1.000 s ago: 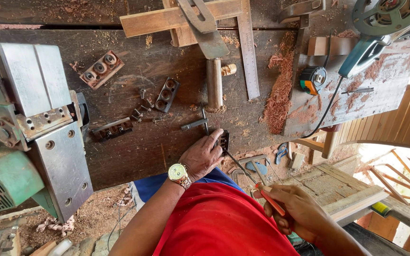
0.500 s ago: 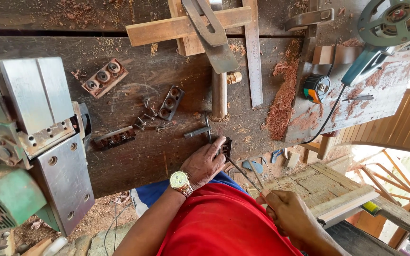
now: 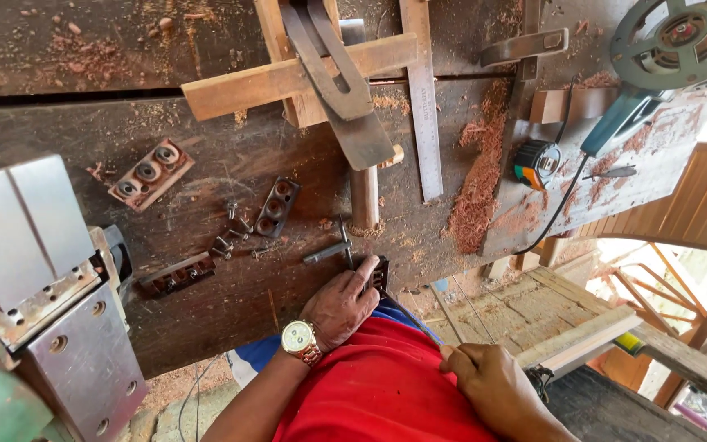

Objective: The person rummages through a cardboard box of tools, takes out a file and a small metal part, and files the metal part by hand over the workbench, repositioning it repeatedly. At the end they set the file and part down on the bench.

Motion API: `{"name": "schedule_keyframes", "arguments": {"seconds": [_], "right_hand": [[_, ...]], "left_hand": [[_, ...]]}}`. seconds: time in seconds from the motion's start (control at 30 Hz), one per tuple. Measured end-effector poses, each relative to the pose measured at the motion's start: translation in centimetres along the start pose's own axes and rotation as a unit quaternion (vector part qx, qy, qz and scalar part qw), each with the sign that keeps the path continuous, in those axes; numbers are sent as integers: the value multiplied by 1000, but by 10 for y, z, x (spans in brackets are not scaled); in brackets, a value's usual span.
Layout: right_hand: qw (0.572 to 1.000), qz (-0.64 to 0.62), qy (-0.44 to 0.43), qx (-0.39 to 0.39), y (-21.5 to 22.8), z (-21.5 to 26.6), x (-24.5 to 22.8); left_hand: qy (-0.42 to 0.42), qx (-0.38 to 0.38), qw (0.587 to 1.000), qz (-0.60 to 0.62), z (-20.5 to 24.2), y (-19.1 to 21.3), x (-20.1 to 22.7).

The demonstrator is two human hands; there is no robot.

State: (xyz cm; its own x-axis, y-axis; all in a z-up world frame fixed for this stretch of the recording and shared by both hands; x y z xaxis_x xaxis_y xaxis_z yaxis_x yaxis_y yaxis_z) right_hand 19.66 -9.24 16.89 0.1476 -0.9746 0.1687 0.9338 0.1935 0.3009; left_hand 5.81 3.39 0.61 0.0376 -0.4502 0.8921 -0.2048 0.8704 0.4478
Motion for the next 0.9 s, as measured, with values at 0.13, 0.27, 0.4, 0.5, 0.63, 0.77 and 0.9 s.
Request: {"name": "schedule_keyframes", "arguments": {"seconds": [0.13,0.27,0.4,0.5,0.63,0.77,0.9], "right_hand": [[993,105,53,32,-1,1,-3],[981,165,87,54,6,19,-36],[949,304,78,19,8,19,-56],[919,379,101,41,7,20,-60],[887,442,128,43,-6,29,-61],[865,463,179,75,-10,36,-56],[829,503,215,115,-14,48,-60]], "left_hand": [[9,-6,1000,11,-1,2,0],[12,-26,1000,6,-3,2,3],[15,-6,1000,2,0,4,4],[3,8,1000,-8,-3,5,6],[0,14,1000,-25,-1,10,13],[17,-35,999,-7,-3,-2,10],[3,2,1000,-24,0,0,15]]}}
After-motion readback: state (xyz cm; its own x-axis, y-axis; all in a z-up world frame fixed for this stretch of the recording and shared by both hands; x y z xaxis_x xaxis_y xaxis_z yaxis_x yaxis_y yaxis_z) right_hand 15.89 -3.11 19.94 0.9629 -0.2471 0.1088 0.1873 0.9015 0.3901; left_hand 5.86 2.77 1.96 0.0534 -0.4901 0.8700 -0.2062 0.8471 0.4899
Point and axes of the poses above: each hand's wrist, its own z-axis away from the middle knuckle, its own y-axis out of the back of the hand, x = y × z, the point moved 6 cm from there along -z, towards the middle knuckle, and after that the axes turned 13 degrees about -x, right-handed, at the moved point
